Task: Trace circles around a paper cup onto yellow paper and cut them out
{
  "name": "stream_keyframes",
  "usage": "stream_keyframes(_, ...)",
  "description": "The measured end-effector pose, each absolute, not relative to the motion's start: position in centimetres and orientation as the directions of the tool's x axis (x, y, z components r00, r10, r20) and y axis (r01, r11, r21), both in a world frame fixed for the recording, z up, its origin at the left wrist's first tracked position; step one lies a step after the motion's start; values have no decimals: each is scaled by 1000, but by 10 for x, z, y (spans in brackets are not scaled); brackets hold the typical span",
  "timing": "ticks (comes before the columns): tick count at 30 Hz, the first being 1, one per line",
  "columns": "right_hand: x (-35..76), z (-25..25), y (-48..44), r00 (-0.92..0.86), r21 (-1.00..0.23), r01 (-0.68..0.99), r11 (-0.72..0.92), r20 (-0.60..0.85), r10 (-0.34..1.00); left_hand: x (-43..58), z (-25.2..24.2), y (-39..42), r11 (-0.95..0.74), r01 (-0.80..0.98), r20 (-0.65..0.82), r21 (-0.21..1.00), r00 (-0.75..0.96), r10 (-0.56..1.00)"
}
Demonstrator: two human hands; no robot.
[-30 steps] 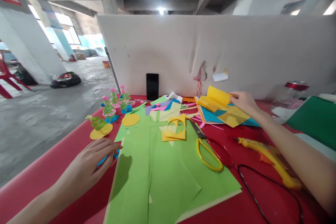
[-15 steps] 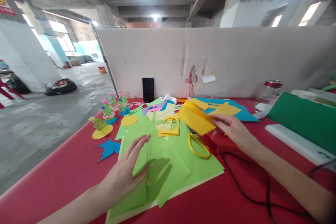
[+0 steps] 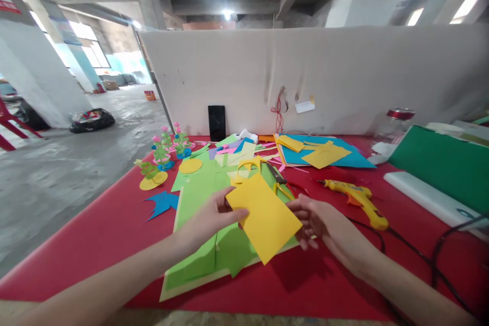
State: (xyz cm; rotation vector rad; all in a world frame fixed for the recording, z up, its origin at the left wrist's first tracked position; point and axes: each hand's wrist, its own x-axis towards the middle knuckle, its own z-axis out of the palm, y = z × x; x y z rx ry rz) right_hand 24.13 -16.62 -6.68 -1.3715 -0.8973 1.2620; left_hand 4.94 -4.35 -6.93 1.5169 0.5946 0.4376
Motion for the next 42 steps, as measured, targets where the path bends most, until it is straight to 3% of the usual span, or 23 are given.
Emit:
stream_keyframes(7, 232, -73, -165, 119, -969, -67, -238, -244, 962, 53, -72, -47, 56, 67, -87, 996, 820, 566)
stream_keyframes(12, 226, -76, -168, 98, -958, -118, -263, -275, 956, 52, -75, -42, -72, 149, -69, 986, 764, 642)
stream_keyframes(14, 224, -81, -168, 95, -949, -147, -278, -293, 951, 51, -76, -41, -234, 171, 35, 957, 732, 681)
stream_keyframes(16, 221, -87, -167, 86, -941, -186, -283, -302, 949, 49, -77, -42, -513, 206, 231, 833, 714, 661)
stream_keyframes(18, 219, -93, -165, 74, -932, -230, -280, -304, 950, 47, -78, -49, -745, 258, 334, 615, 771, 542)
stream_keyframes(22, 214, -100, -163, 46, -904, -312, -292, -321, 946, 46, -84, -66, -943, 204, 281, 262, 919, 277)
stream_keyframes(24, 212, -101, -164, 28, -890, -339, -304, -333, 943, 46, -88, -72, -970, 179, 273, 163, 937, 219)
stream_keyframes(30, 203, -111, -163, -42, -880, -321, -351, -357, 933, 49, -96, -68, -955, 254, 163, 153, 947, 278)
stream_keyframes(35, 197, -117, -155, -29, -892, -260, -370, -376, 926, 55, -125, -55, -942, 330, 210, 59, 919, 335)
stream_keyframes(39, 201, -102, -156, -80, -873, -145, -466, -459, 885, 56, -146, -48, -949, 314, 244, -35, 923, 296)
stream_keyframes(42, 224, -68, -162, -51, -863, 34, -504, -505, 861, 54, -149, -47, -948, 308, 260, -78, 924, 279)
